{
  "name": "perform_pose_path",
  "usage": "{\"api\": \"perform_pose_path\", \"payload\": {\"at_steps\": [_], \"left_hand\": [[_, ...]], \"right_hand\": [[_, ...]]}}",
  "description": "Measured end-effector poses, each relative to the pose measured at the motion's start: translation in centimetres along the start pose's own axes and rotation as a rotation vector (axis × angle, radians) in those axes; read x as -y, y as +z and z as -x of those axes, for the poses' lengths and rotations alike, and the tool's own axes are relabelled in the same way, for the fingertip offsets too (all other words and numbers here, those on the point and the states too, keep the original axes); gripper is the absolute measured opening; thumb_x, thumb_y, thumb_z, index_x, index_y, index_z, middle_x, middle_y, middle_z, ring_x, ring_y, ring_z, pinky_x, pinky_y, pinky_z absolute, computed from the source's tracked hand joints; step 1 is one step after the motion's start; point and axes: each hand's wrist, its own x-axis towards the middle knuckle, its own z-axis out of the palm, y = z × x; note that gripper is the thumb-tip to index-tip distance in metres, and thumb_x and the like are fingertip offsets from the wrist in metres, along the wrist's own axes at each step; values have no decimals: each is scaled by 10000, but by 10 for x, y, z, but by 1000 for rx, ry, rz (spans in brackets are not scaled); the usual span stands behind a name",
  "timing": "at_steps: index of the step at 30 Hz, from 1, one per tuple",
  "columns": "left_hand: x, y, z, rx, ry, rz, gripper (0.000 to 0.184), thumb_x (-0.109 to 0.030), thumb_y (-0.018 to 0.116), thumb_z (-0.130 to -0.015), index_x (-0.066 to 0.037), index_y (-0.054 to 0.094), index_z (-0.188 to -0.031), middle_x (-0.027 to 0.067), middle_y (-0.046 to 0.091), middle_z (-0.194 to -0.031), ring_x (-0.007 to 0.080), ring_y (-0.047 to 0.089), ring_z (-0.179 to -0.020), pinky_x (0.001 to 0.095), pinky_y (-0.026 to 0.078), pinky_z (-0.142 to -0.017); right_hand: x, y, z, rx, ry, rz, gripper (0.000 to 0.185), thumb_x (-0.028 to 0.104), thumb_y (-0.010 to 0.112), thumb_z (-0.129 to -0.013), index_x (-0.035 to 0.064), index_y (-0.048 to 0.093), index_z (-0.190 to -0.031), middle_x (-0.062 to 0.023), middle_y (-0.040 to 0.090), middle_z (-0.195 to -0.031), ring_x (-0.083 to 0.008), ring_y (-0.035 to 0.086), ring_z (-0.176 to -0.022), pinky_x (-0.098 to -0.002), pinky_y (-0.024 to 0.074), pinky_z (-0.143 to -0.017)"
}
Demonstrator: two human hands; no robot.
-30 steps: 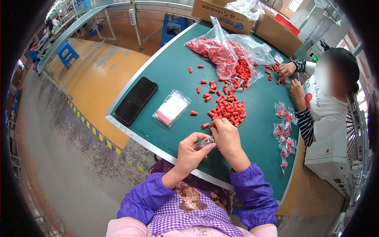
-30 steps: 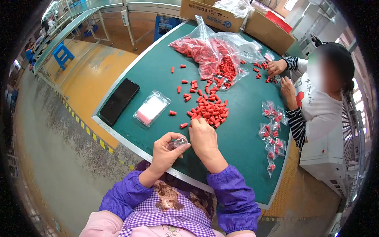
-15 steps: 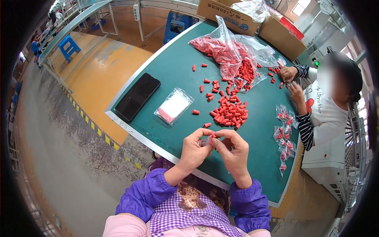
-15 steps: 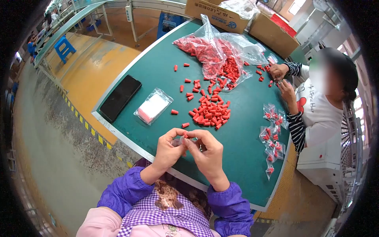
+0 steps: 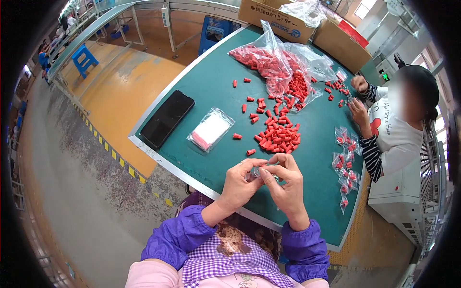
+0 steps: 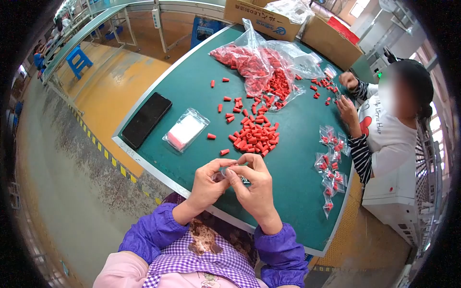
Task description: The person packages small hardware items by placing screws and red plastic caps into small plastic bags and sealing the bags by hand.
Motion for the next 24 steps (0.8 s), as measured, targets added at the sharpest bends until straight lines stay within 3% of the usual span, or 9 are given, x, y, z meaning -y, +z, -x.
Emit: {"api": "perform_pose_path", "payload": {"at_steps": [2, 5, 7, 11, 14, 16, 17, 20, 24], "left_hand": [[-4, 0, -1, 9, 3, 18, 317, -33, 683, -813, -17, 615, -1123, 42, 612, -1027, 14, 506, -640, 187, 445, -541], [-12, -5, -5, 111, -7, 26, 348, -85, 627, -877, -45, 579, -1219, 55, 559, -1148, 20, 508, -628, 182, 450, -542], [-15, -5, -5, 204, -172, 247, 358, -116, 545, -937, -69, 527, -1291, 84, 478, -1282, 31, 506, -594, 171, 451, -519], [-14, -2, -6, 255, -155, 298, 339, -135, 483, -967, -74, 523, -1298, 62, 443, -1306, 26, 505, -626, 175, 452, -523], [-18, 2, -5, 257, -223, 391, 362, -117, 521, -952, -83, 511, -1312, 64, 490, -1268, 33, 508, -588, 167, 435, -498], [-25, 3, -5, 169, -253, 334, 319, -97, 576, -921, -51, 559, -1237, 51, 600, -1066, 31, 503, -550, 158, 402, -467], [-22, 2, -6, 174, -251, 331, 319, -97, 576, -921, -51, 559, -1237, 51, 600, -1066, 31, 503, -550, 158, 402, -467], [-15, 0, -7, -19, -202, 283, 109, -47, 661, -854, -20, 630, -955, -7, 607, -717, 29, 492, -492, 157, 363, -435], [-13, 1, -9, -4, -264, 276, 92, -43, 659, -854, -23, 634, -941, -9, 594, -695, 28, 488, -496, 155, 359, -435]], "right_hand": [[-4, -4, 0, 35, -4, 1, 136, 11, 656, -814, 5, 651, -951, -39, 542, -924, -81, 524, -766, -194, 406, -598], [-8, -6, -3, -205, 287, -406, 98, 62, 649, -853, -7, 638, -922, -24, 585, -917, -64, 551, -756, -199, 446, -639], [-20, -12, 1, -68, 400, -464, 126, 87, 649, -871, -16, 635, -941, -11, 614, -873, -57, 559, -745, -202, 455, -649], [-20, -10, 1, -8, 493, -641, 121, 88, 652, -871, -12, 641, -938, -16, 637, -819, -69, 580, -732, -215, 468, -655], [-26, -13, 4, 37, 500, -814, 106, 75, 651, -867, -9, 644, -932, -33, 647, -818, -82, 596, -724, -228, 484, -663], [-30, -14, 5, -33, 499, -898, 101, 74, 654, -864, -11, 645, -919, -42, 652, -809, -91, 605, -724, -229, 490, -662], [-31, -15, 4, -39, 496, -900, 101, 74, 654, -864, -11, 645, -919, -42, 652, -809, -91, 605, -724, -229, 490, -662], [-33, -18, 5, -80, 518, -884, 101, 67, 673, -844, -9, 638, -900, -49, 644, -869, -110, 601, -790, -240, 483, -745], [-34, -14, 8, -110, 524, -814, 110, 81, 671, -853, -4, 627, -905, -26, 625, -848, -89, 575, -774, -219, 462, -725]]}}
